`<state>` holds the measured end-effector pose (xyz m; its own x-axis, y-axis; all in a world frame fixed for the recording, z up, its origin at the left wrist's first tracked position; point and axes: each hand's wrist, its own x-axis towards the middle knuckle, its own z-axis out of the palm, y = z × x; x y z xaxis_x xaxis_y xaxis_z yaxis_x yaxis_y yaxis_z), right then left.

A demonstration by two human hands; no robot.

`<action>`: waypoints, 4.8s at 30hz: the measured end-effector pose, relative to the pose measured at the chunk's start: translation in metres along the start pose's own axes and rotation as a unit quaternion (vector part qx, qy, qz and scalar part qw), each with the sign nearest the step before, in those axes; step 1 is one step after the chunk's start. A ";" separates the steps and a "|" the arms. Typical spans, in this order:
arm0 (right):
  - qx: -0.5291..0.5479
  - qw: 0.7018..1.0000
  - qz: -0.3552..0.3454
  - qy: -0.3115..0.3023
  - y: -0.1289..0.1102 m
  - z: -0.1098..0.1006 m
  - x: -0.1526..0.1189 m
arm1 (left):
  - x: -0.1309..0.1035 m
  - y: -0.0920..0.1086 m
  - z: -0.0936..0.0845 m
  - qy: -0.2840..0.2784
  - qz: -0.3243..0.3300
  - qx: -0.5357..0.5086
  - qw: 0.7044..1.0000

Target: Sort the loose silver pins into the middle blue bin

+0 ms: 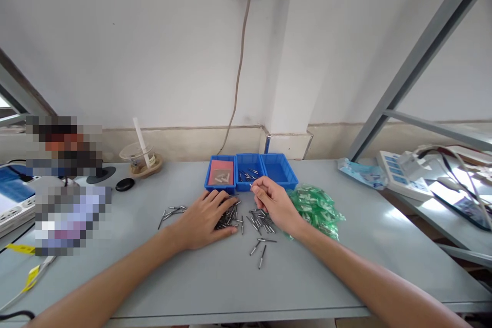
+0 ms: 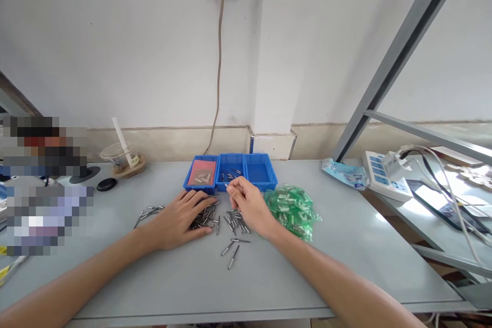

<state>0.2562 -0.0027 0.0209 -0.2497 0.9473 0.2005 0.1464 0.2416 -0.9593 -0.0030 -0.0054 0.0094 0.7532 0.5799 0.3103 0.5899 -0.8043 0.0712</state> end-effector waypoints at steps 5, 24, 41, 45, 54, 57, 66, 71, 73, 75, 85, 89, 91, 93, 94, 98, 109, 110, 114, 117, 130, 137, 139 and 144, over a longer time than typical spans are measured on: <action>-0.028 0.999 0.002 0.026 0.003 0.001 0.000 | -0.003 0.002 0.000 -0.005 -0.011 0.008 1.000; -0.042 0.999 -0.001 -0.006 -0.001 0.002 0.001 | -0.003 -0.005 0.014 0.030 0.048 0.121 0.991; -0.031 0.999 0.000 0.011 -0.005 0.003 -0.001 | -0.013 -0.010 -0.015 0.036 -0.011 0.032 0.999; -0.030 0.999 0.000 0.013 -0.004 0.002 -0.002 | -0.044 -0.016 -0.025 0.019 -0.056 0.057 0.997; -0.066 0.991 -0.038 0.111 0.006 -0.004 0.005 | -0.100 -0.025 0.009 0.045 -0.188 0.027 0.981; -0.058 0.991 -0.042 0.116 0.006 -0.005 0.006 | -0.087 -0.018 0.016 0.047 -0.177 0.013 0.983; -0.070 0.992 -0.028 0.104 0.005 -0.004 0.003 | -0.064 -0.007 0.022 0.070 -0.207 -0.030 0.975; -0.072 0.991 -0.016 0.107 0.004 -0.004 0.004 | -0.064 -0.004 0.019 0.066 -0.177 -0.028 0.982; -0.069 0.992 -0.017 0.107 0.003 -0.004 0.003 | -0.061 -0.002 0.017 0.059 -0.175 -0.032 0.982; -0.069 0.992 -0.015 0.107 0.002 -0.003 0.003 | -0.059 0.001 0.014 0.052 -0.186 -0.046 0.980; -0.076 0.991 -0.008 0.108 0.001 -0.001 0.000 | -0.044 0.019 0.013 0.048 -0.165 -0.080 0.982; -0.078 0.992 -0.010 0.102 0.002 -0.001 0.000 | -0.035 0.025 0.020 0.061 -0.154 -0.090 0.982; -0.076 0.992 -0.008 0.099 0.003 -0.001 0.001 | -0.030 0.028 0.022 0.055 -0.146 -0.095 0.983; -0.070 0.993 -0.009 0.096 0.003 -0.001 0.001 | -0.024 0.030 0.024 0.044 -0.139 -0.095 0.985; -0.066 0.993 -0.010 0.095 0.003 -0.001 0.001 | -0.021 0.031 0.024 0.040 -0.135 -0.092 0.986; -0.045 0.995 -0.015 0.087 0.001 -0.001 0.001 | -0.011 0.034 0.025 0.043 -0.119 -0.075 0.989; -0.001 0.998 -0.001 0.057 -0.005 0.000 -0.001 | -0.008 0.031 0.022 0.050 -0.122 -0.070 0.989; -0.001 0.998 -0.001 0.056 -0.004 0.000 0.000 | -0.009 0.030 0.021 0.048 -0.119 -0.075 0.989; 0.000 0.999 -0.001 0.047 0.001 0.001 0.002 | -0.009 0.027 0.016 0.043 -0.117 -0.092 0.988; -0.011 0.999 0.001 0.044 0.002 0.002 0.003 | -0.008 0.024 0.013 0.036 -0.112 -0.095 0.989; -0.027 0.998 0.004 0.064 -0.005 0.001 0.003 | -0.009 0.013 0.009 0.018 -0.078 -0.118 0.990; -0.021 0.998 0.006 0.056 -0.005 0.002 0.003 | -0.007 0.008 0.009 0.005 -0.070 -0.110 0.991; -0.024 0.998 0.004 0.054 -0.005 0.002 0.002 | -0.007 0.008 0.007 0.004 -0.073 -0.103 0.992; -0.044 0.997 -0.012 0.065 -0.004 0.002 0.002 | -0.006 0.010 0.006 0.024 -0.073 -0.091 0.993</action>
<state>0.2532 -0.0022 0.0251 -0.1286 0.9588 0.2533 0.2260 0.2770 -0.9339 -0.0003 -0.0160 0.0022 0.6461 0.6889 0.3286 0.6261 -0.7246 0.2879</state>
